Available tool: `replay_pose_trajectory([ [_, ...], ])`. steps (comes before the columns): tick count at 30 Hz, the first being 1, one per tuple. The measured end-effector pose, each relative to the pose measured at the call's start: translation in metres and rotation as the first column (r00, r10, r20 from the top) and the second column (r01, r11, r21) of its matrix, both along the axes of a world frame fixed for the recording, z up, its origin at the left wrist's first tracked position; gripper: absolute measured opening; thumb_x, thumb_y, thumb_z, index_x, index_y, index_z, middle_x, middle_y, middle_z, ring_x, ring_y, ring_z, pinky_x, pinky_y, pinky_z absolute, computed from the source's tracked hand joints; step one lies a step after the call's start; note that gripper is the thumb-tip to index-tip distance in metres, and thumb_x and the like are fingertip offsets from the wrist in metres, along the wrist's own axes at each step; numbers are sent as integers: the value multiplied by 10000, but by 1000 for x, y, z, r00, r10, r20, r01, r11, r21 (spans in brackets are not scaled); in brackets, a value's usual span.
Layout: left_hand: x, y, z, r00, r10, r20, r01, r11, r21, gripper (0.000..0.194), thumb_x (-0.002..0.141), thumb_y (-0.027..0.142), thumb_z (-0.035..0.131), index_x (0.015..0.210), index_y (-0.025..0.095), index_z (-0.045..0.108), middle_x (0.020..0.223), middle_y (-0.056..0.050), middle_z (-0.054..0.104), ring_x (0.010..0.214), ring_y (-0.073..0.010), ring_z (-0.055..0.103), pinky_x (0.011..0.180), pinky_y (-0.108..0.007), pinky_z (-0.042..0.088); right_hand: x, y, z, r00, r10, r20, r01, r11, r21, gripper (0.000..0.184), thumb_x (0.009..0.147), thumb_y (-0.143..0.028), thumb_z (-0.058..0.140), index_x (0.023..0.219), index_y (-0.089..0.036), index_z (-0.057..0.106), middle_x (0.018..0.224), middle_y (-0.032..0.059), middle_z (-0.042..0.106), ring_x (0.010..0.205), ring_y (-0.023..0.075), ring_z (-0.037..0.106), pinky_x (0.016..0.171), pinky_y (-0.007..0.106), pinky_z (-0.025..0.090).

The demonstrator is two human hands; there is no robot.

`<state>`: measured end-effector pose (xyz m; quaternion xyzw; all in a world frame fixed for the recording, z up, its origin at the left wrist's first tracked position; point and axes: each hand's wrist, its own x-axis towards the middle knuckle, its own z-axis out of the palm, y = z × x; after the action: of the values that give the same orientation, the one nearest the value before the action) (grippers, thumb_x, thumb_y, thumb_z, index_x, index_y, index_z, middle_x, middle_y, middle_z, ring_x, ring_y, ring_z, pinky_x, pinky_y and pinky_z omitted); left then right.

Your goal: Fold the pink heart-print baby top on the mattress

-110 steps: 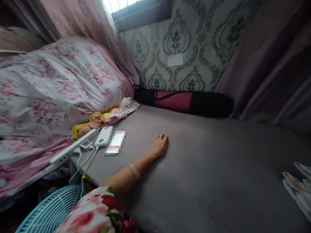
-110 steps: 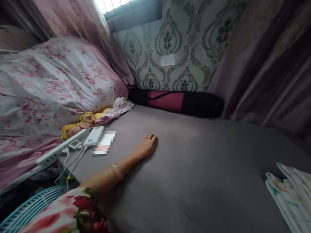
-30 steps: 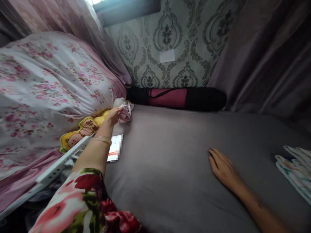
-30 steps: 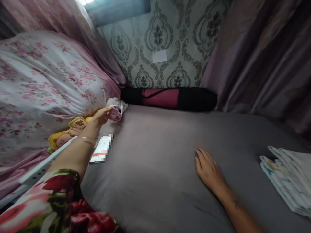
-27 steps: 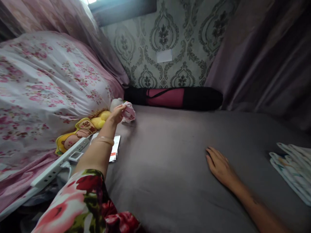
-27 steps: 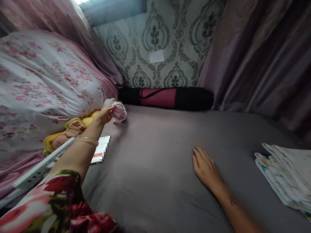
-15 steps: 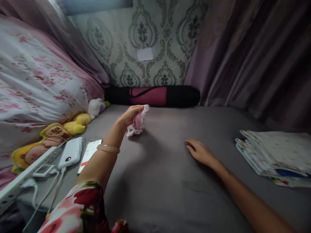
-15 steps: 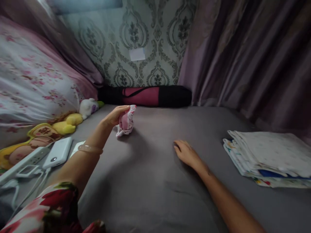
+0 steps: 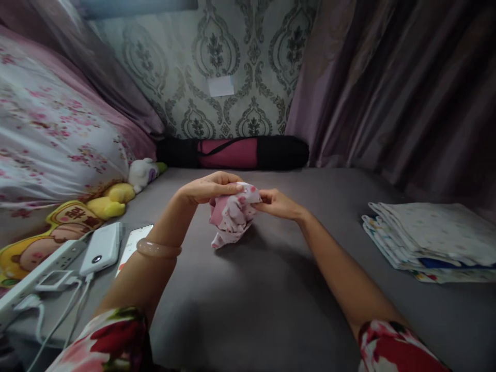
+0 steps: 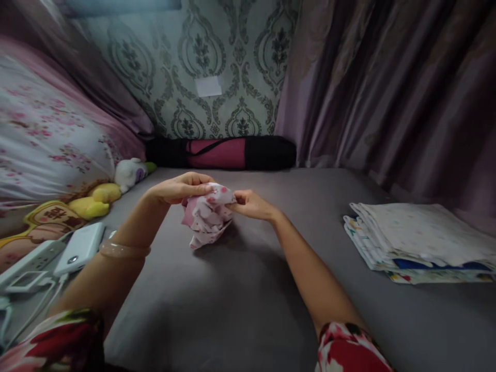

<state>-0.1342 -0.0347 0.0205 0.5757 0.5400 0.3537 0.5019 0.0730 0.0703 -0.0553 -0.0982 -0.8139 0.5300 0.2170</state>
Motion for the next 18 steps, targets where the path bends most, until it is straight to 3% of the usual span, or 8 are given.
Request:
replay_pose_trajectory([
  [3,-20,-4,-12,998,60,-23,-60,998,-16,281,669,285,814,908,160,734,714,-52,688,532,-157,605,420,-213,414,-7,19,10,968,-241,-73,244,969,41,459,787,-627,653,813,-170,623,723,-14,613,663,135,559,604,263,457],
  [6,-29,-5,-25,993,101,-53,-102,994,-24,236,608,223,829,821,178,737,718,-37,692,583,-178,623,453,-228,443,-10,30,39,878,-425,-221,469,856,216,417,817,-590,655,818,-173,631,739,-11,607,682,143,558,627,273,447],
  [8,-27,-1,-33,989,113,-91,-113,994,-1,159,595,196,810,724,184,718,654,-10,659,561,-159,594,468,-229,443,-7,28,65,823,-460,-332,565,720,403,375,861,-553,642,860,-178,650,812,4,628,774,166,588,724,301,465],
  [10,-21,5,-41,981,158,-117,-152,987,58,94,604,172,768,632,183,678,604,9,619,547,-132,559,486,-216,432,2,22,92,773,-474,-422,633,537,557,347,921,-525,591,916,-184,654,900,23,634,881,186,597,824,330,465],
  [13,-7,18,-51,950,298,-95,-291,953,80,45,636,155,702,619,177,666,604,0,608,574,-132,559,516,-219,433,21,10,124,700,-505,-504,684,271,678,349,987,-506,499,977,-188,643,975,50,612,971,200,579,910,349,450],
  [15,3,28,-54,910,413,-23,-414,910,-1,29,659,146,676,679,166,678,655,-30,638,620,-161,596,564,-255,474,36,5,135,676,-525,-517,680,175,712,377,1009,-512,441,1021,-182,624,1016,63,597,1019,202,558,950,357,433],
  [18,7,49,-43,751,640,161,-629,768,-123,118,709,135,641,824,144,666,775,-73,675,716,-211,644,650,-335,527,51,1,134,655,-539,-530,688,135,713,399,1023,-522,390,1054,-187,604,1024,58,587,1058,206,545,961,354,426],
])
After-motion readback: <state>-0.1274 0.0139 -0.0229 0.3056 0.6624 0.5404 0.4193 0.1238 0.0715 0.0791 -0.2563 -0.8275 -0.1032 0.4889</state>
